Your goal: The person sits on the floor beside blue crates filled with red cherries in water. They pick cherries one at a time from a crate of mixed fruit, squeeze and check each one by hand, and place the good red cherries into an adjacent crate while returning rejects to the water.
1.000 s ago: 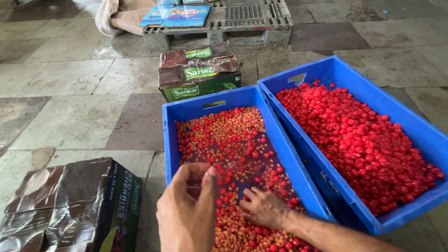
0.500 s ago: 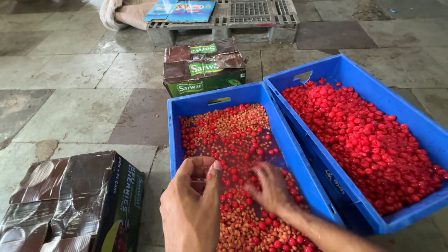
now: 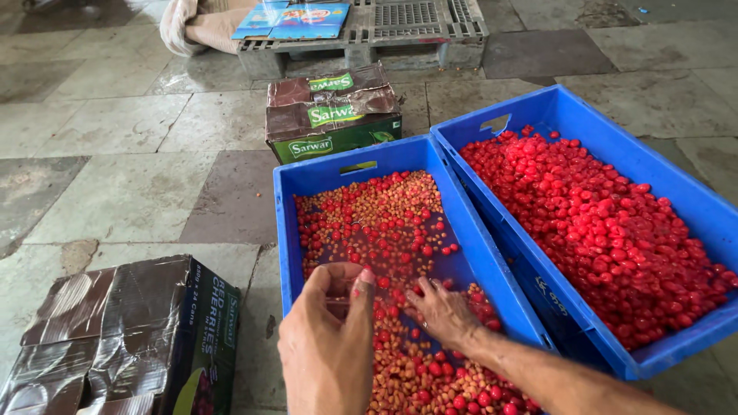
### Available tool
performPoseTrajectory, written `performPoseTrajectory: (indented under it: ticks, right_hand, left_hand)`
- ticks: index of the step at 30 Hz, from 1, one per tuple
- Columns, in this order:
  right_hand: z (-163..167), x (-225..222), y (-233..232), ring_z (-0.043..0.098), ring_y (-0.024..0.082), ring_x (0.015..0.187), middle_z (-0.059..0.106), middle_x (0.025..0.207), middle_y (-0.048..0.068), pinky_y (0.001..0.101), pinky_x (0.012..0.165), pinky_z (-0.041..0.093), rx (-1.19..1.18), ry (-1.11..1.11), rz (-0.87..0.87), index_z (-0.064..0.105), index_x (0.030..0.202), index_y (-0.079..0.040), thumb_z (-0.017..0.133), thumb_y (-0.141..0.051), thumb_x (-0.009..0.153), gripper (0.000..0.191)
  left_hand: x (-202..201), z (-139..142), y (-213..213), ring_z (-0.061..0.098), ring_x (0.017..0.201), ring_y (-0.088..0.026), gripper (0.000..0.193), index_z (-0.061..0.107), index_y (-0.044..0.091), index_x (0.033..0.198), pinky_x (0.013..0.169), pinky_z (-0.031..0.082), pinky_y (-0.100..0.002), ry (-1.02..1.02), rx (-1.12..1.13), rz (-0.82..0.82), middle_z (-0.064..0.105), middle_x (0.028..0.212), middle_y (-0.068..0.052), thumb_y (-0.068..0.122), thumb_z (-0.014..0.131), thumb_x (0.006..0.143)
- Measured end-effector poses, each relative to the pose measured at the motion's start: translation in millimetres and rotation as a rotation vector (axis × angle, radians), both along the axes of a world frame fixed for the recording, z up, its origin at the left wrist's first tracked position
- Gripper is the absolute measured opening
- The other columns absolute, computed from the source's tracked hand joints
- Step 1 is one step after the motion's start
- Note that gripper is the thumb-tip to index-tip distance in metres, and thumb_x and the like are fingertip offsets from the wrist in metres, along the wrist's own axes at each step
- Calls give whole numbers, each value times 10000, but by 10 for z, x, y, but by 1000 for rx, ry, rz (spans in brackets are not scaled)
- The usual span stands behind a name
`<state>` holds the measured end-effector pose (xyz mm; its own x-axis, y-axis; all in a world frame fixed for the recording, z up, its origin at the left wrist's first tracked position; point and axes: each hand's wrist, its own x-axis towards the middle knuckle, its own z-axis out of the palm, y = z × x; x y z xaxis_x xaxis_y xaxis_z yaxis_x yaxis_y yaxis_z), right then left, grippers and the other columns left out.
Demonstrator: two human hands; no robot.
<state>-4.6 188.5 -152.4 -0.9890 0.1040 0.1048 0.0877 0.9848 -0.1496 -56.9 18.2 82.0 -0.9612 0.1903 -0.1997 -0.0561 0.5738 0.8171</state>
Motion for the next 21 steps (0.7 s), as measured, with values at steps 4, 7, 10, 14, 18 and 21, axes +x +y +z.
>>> performPoseTrajectory:
  ticks: [4, 7, 10, 14, 18, 21]
  right_hand:
    - [-6, -27, -3, 708, 335, 793, 608, 995, 162, 434, 598, 597, -139, 89, 53, 641, 1120, -104, 655, -218, 950, 206]
    - [97, -114, -55, 706, 329, 732, 638, 956, 141, 451, 619, 574, -326, 167, -190, 650, 1025, -99, 690, -319, 948, 237]
    - [265, -431, -74, 709, 326, 821, 676, 1008, 119, 454, 704, 566, -440, 229, -350, 667, 1038, -114, 684, -349, 963, 248]
    - [404, -788, -216, 634, 360, 1068, 653, 1125, 155, 480, 897, 521, -370, 347, -192, 701, 1087, -116, 725, -353, 875, 319]
    - [251, -765, -510, 558, 410, 1187, 612, 1230, 210, 565, 934, 445, -217, 453, 61, 654, 1151, -41, 702, -362, 823, 461]
    - [138, -688, -488, 587, 385, 1129, 600, 1217, 210, 561, 909, 480, -173, 292, 113, 654, 1188, -50, 659, -345, 920, 399]
  left_hand:
    - [9, -15, -4, 749, 670, -137, 257, 760, 175, 1011, 672, 576, -320, 55, 47, -42, 784, 754, -25, 377, 758, 852]
    - [-28, 0, -23, 751, 664, -131, 266, 759, 171, 1010, 667, 574, -312, 64, 40, -5, 782, 751, -25, 385, 759, 854]
    - [-18, 7, -65, 751, 661, -138, 266, 760, 171, 1010, 665, 572, -315, 23, -3, 17, 784, 745, -31, 386, 762, 853]
    - [-44, -24, -52, 761, 689, -123, 263, 771, 187, 1036, 689, 574, -301, -1, -17, 16, 800, 769, -22, 385, 769, 863]
    - [-88, -53, -24, 780, 706, -95, 226, 787, 207, 1010, 720, 574, -287, -58, -96, 45, 818, 779, -15, 390, 779, 877]
    - [-91, -39, -25, 742, 727, -116, 221, 774, 201, 1028, 710, 581, -297, -73, -85, 20, 813, 795, -6, 373, 771, 890]
